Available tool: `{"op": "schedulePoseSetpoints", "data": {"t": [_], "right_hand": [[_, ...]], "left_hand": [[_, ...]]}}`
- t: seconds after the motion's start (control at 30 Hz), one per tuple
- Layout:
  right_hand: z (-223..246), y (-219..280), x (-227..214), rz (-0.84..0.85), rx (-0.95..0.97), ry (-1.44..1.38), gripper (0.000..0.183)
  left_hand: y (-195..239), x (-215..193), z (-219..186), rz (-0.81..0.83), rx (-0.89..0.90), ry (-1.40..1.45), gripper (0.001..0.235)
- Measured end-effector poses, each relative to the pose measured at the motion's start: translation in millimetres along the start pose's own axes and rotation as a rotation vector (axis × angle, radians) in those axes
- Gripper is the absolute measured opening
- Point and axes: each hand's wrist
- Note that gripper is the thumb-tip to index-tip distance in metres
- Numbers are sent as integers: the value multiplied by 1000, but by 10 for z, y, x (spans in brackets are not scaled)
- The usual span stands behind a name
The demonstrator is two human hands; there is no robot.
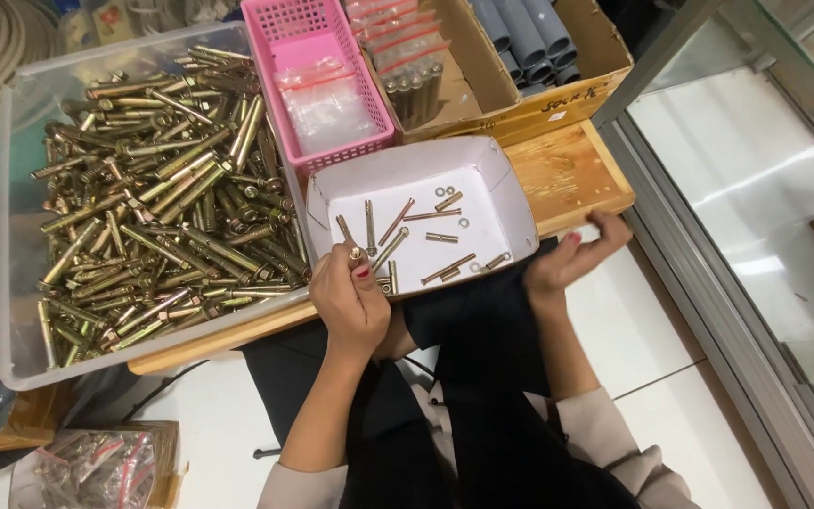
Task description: Assembling bolts by adding washers and nuts manually.
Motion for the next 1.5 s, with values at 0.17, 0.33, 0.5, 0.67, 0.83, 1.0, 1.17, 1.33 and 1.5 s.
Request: {"op": "schedulePoseSetpoints", "data": {"t": [0.17, 0.33, 0.5, 0.67, 0.83, 1.0, 1.17, 1.33, 1.5], "right_hand": [[-475, 28, 82, 136, -74, 189, 52], [-664, 109, 99, 175, -131, 257, 67], [-708, 147, 67, 178, -138, 297, 68], [-665, 100, 88, 182, -151, 291, 70], [-695, 120, 80, 187, -158, 313, 70], [-602, 43, 74, 255, -156, 366, 69], [-464, -48, -4, 444, -119, 412, 54], [-370, -159, -127, 627, -94, 384, 42], [-365, -275, -291, 913, -18, 295, 35]], "left_hand": [[24, 9, 6, -3, -8, -4, 37], [34, 3, 59, -13, -14, 8, 44], [126, 8, 128, -8, -6, -10, 47], [139, 59, 127, -51, -13, 41, 49], [86, -2, 101, -16, 25, 62, 48], [93, 9, 105, -22, 24, 45, 48], [33, -28, 60, -6, 32, 40, 48], [63, -21, 94, 13, 35, 29, 47], [61, -40, 91, 34, 6, 18, 45]]}}
Point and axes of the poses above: each hand's wrist, its own y-axis away from the middle knuckle, its own x-axis out of the palm, z = x × y, and after that the axes turned 1 degree about -y, right-handed
